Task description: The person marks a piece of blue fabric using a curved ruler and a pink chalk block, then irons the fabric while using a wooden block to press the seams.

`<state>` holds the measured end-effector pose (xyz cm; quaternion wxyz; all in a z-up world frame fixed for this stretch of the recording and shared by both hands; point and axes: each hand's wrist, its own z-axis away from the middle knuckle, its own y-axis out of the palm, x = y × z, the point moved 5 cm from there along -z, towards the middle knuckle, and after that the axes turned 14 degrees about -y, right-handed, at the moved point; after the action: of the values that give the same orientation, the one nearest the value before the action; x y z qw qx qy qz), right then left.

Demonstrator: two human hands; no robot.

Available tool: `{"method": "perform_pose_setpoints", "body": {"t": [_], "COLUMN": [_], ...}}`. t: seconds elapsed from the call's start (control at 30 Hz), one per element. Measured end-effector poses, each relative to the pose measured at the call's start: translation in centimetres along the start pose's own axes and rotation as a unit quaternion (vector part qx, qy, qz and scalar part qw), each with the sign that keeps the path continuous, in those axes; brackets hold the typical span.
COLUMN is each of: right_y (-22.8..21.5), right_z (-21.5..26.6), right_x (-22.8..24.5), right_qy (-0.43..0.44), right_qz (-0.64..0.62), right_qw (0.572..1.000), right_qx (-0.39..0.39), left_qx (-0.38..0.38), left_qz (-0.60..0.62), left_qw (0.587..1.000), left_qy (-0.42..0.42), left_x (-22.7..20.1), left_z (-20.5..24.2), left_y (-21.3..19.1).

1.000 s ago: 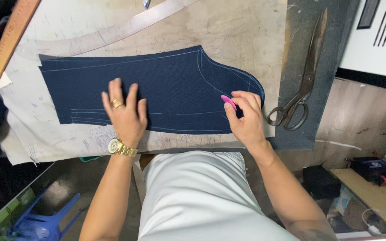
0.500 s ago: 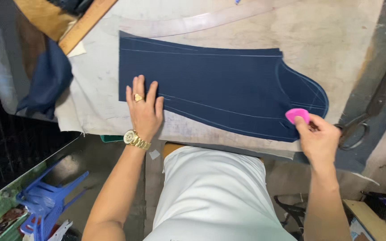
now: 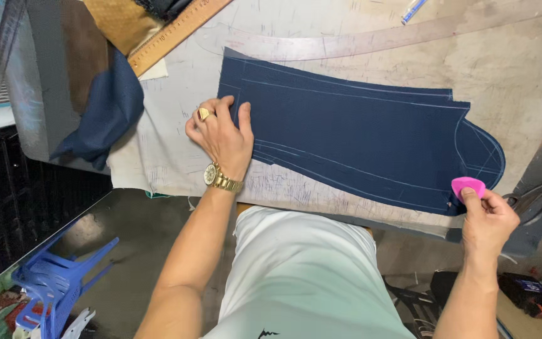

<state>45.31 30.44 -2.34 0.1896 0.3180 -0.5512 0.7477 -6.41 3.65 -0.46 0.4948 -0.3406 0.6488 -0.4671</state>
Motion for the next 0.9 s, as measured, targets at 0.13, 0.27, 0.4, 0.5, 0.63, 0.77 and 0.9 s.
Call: {"method": "perform_pose_setpoints", "body": {"t": [0.13,0.27,0.4,0.5,0.63,0.77,0.9], "right_y": [0.5,0.6,0.5,0.2,0.3,2.1,2.7], "right_z": [0.5,1.0,0.7,0.7,0.5,1.2,1.5], "right_x": [-0.3,0.7,-1.0,-2.0,-1.9,3.0,3.4], "right_qy": [0.025,0.055,0.083,0.094,0.107,0.102,0.085], "right_qz": [-0.026,-0.08,-0.085,-0.099,-0.098,-0.127,-0.124], "right_qw": [0.999,0.992,0.987,0.983,0.981,0.982,0.985], "right_qx": [-0.033,-0.082,-0.11,-0.118,-0.126,-0.09,-0.082], "left_qx": [-0.017,0.06,0.017,0.033,0.03,0.048,0.088], "left_qz": [0.005,-0.059,0.002,-0.006,0.018,0.042,0.089], "left_qw": [0.999,0.993,0.996,0.998,0.997,0.997,0.991], "left_qy": [0.026,0.078,0.091,0.062,0.062,0.045,0.043], "left_x": [-1.0,-0.4,-0.6,-0.3,-0.9,-0.2,-0.4], "left_z": [-6.1,-9.8,-5.2,-1.8,-1.5,-3.8,-5.0], "left_y": [1.1,1.9,-1.5,-0.9,0.3,-0.3,-0.2]}}
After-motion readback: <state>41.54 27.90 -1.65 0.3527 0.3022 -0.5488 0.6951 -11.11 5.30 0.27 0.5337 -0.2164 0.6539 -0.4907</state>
